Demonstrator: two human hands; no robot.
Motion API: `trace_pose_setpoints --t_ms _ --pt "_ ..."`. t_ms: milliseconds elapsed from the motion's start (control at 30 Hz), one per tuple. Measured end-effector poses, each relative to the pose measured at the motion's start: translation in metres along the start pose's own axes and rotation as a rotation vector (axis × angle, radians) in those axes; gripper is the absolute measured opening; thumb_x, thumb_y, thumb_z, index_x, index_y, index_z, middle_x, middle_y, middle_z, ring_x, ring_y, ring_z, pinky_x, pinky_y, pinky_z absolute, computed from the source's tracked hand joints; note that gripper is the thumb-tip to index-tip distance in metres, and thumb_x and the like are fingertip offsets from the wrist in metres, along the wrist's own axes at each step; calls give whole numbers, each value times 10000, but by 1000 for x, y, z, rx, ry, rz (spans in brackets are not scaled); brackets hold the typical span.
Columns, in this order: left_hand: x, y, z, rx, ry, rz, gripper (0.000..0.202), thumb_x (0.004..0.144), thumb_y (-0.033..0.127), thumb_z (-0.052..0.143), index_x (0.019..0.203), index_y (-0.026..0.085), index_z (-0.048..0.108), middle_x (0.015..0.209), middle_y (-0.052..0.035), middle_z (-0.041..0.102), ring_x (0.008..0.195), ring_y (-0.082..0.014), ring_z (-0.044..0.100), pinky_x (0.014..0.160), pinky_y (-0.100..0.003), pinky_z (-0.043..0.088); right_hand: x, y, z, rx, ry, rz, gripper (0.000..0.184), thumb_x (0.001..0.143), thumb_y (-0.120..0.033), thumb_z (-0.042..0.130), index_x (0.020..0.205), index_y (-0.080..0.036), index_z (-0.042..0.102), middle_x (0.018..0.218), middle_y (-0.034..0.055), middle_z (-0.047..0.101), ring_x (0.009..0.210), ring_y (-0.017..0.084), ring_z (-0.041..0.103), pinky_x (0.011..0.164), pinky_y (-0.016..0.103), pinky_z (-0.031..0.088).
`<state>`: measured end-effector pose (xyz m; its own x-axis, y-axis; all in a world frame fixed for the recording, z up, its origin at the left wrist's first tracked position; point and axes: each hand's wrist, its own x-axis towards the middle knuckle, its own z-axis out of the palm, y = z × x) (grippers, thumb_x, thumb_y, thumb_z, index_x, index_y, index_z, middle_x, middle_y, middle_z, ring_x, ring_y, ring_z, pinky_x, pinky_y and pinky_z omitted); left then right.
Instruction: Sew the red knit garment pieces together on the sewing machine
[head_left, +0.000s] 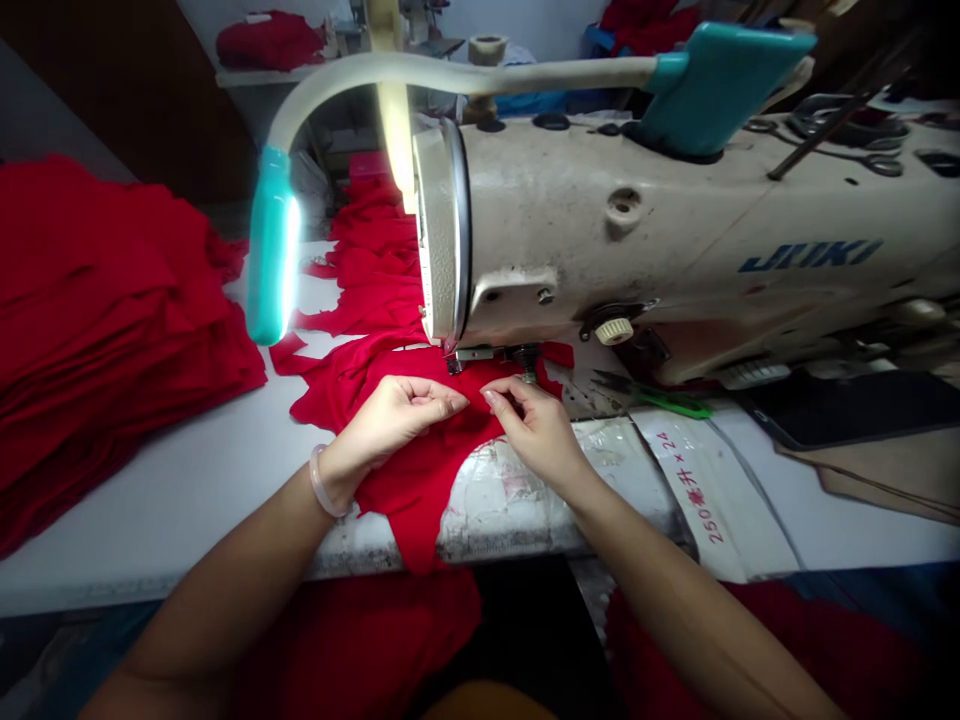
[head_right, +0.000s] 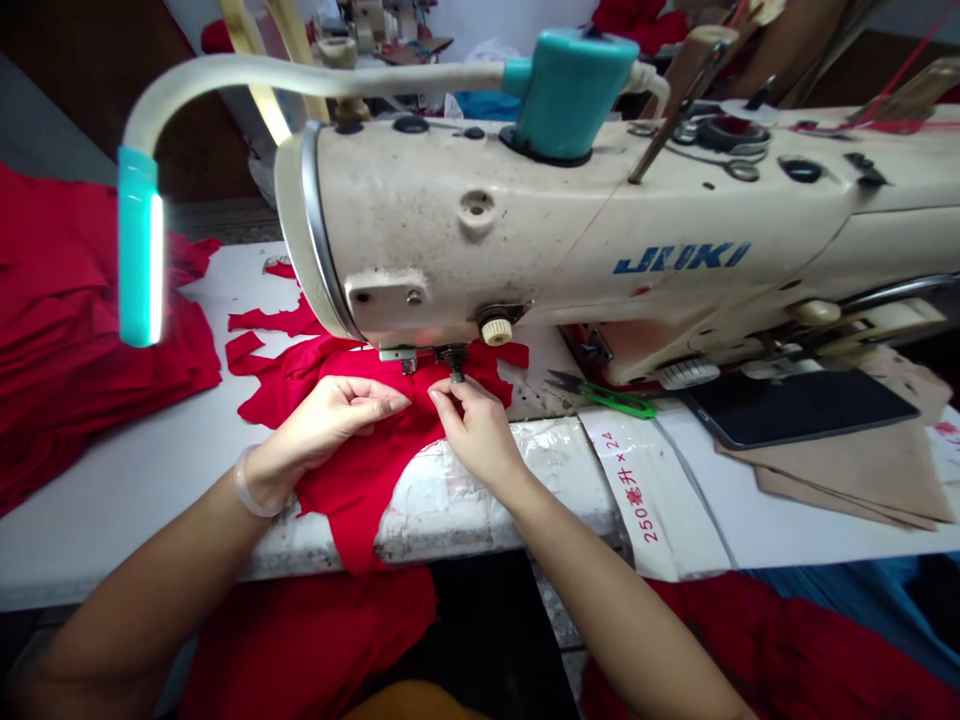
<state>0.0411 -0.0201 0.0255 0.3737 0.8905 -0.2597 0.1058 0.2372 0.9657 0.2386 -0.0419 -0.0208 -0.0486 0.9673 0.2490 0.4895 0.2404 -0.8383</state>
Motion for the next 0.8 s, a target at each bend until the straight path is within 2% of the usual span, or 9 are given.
trace_pose_setpoints --t_ms 133,367,467,500,567,667,733,800 --pt "0 1 0 -14 -12 -16 354 694 457 800 814 125 782 670 -29 663 576 -83 499 541 -196 402 0 -1 -1 -6 13 -22 187 937 -320 517 922 -206 665 903 47 712 837 187 654 834 311 487" --pt "-2 3 -2 -3 -22 -14 337 708 438 795 825 123 784 703 -38 694 587 -91 541 553 -199 432 -3 1 1 -64 71 -75 196 937 -303 529 1022 -200 673 946 59 722 834 185 670 819 308 525" --pt "-1 0 -2 -17 -49 9 311 718 424 796 812 128 780 736 -46 713 630 -107 590 611 -212 481 -2 -3 1 -164 70 -155 282 963 -273 487 1182 -202 652 1010 76 708 892 191 668 835 307 524" --pt "-1 -1 -2 -15 -61 16 306 721 422 795 814 130 778 757 -52 722 652 -117 609 633 -221 496 0 -6 0 -222 32 -200 332 973 -244 455 1257 -214 624 1056 79 693 915 188 663 831 299 522" --pt "-2 -2 -2 18 -93 22 299 737 425 785 810 135 774 772 -57 728 672 -134 632 655 -238 515 7 -14 -2 -379 -129 -304 438 971 -170 399 1367 -273 557 1142 66 651 907 169 652 772 270 513" --pt "-5 3 -6 118 -196 65 254 771 394 763 811 144 780 789 -56 729 723 -157 660 711 -261 538 22 -26 -4 -625 -378 -399 451 948 -125 432 1322 -323 590 1182 35 620 821 142 628 637 241 460" --pt "-6 8 -11 197 -220 146 195 787 345 754 817 157 790 890 -62 738 834 -178 681 818 -273 541 31 -27 -4 -721 -404 -420 316 946 -142 488 1168 -270 672 1149 40 637 824 149 614 624 251 433" --pt "-2 11 -18 270 -85 245 168 800 323 742 837 168 795 1007 -68 740 963 -200 679 924 -281 518 33 -24 -4 -756 -362 -456 221 953 -146 499 1021 -222 696 1078 52 656 863 166 601 655 264 429"
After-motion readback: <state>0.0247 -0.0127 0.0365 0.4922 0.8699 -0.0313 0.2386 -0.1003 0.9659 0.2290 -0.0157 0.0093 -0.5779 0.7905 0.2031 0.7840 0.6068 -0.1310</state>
